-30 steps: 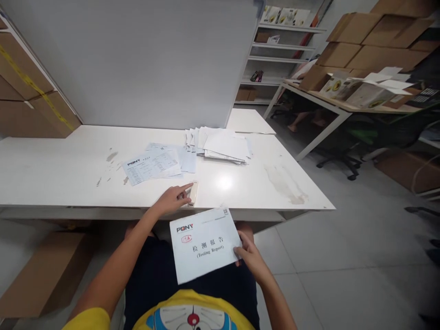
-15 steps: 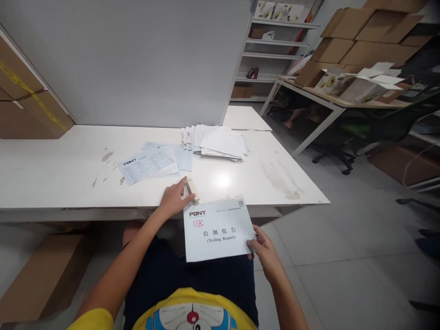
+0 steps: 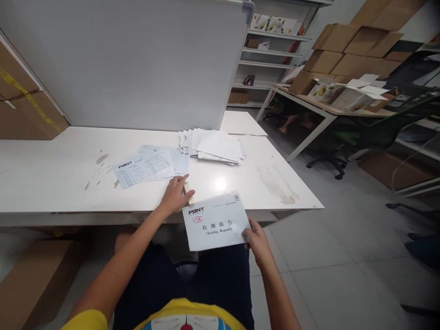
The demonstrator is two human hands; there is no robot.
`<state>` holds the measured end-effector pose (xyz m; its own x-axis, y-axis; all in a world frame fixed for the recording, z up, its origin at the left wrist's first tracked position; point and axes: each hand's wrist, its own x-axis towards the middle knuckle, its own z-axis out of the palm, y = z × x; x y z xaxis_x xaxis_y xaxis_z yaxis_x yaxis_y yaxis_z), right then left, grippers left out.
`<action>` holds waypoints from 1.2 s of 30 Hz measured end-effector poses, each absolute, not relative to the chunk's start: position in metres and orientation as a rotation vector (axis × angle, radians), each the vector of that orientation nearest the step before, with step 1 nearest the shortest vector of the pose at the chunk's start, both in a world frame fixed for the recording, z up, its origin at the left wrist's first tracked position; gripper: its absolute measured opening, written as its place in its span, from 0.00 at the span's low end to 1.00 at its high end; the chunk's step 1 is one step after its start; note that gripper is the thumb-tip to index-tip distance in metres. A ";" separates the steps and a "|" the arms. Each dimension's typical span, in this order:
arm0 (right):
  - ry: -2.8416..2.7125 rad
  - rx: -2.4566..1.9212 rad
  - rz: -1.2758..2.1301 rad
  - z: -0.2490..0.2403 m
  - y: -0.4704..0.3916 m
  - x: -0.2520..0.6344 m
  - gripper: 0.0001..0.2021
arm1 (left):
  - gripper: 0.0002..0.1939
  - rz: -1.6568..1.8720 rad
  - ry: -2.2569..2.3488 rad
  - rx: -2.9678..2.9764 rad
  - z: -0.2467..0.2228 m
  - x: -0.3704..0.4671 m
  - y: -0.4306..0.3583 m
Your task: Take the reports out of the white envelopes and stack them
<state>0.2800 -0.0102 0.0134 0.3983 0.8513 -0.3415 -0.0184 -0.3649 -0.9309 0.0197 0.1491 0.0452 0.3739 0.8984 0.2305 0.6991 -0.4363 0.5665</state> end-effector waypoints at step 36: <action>-1.128 -1.585 0.978 0.051 0.078 0.348 0.12 | 0.27 0.673 1.078 2.455 0.039 0.020 0.151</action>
